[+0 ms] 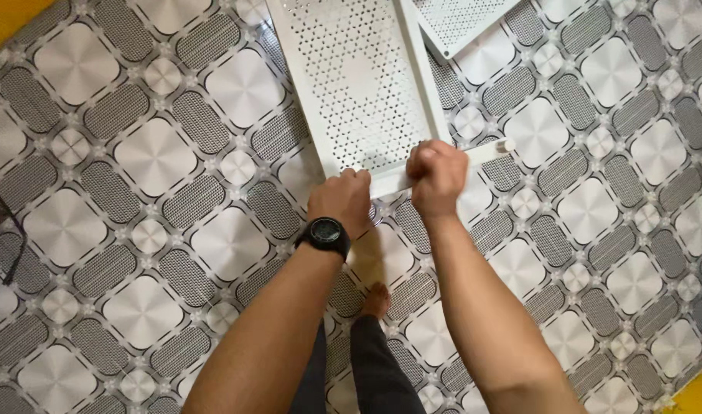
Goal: The person assembles a white plastic storage unit by inserting and securing multiple side panels into a perforated base tray. They align the panels, press them into place, and adjust the fit to complete the assembly.
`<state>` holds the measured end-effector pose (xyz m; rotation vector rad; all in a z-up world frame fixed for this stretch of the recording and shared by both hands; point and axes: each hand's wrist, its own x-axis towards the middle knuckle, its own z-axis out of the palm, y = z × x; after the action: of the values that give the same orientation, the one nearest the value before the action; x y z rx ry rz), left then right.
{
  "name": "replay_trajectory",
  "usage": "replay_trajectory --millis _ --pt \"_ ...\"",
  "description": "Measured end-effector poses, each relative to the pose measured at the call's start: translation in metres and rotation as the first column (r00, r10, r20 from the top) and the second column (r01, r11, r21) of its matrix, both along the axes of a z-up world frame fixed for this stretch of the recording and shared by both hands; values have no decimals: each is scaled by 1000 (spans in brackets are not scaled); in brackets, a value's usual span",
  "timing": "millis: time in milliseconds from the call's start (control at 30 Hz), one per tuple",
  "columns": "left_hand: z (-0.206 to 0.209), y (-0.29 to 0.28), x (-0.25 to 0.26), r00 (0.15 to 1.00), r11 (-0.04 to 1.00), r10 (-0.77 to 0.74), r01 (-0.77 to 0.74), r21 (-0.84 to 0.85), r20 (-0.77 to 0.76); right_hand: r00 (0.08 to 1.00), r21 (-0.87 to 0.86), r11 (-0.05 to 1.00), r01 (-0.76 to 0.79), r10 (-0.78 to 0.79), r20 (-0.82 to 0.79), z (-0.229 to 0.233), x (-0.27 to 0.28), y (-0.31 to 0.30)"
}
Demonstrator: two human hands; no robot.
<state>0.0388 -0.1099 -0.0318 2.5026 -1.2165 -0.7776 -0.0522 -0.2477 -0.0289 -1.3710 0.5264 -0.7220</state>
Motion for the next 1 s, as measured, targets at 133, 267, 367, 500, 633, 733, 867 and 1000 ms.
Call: replay_trajectory --millis 133,267,367,500,633,733,867,1000 --pt "-1 5 -2 996 999 -12 16 -52 88 946 150 987 -59 7 324 -2 -8 -22" --pt "-1 10 -7 981 991 -49 72 -112 190 974 140 990 4 -35 222 5 -16 -40" --pt "5 7 -1 956 978 -28 87 -189 292 957 -15 1000 6 -1 290 10 -14 -52" --pt "31 17 -21 905 866 201 14 -500 374 947 50 998 49 -63 316 6 -19 -47" --pt "64 36 -49 909 696 417 -301 -652 25 915 161 977 -139 65 397 -2 -9 -39" --pt "76 62 -62 752 589 465 -657 -470 -468 934 153 973 -173 113 338 -5 -13 -13" --pt "85 83 -62 581 512 458 -791 -335 -673 944 175 958 -225 170 283 1 -1 11" --pt "87 91 -58 496 441 466 -848 -293 -732 929 124 964 -235 185 322 1 13 27"
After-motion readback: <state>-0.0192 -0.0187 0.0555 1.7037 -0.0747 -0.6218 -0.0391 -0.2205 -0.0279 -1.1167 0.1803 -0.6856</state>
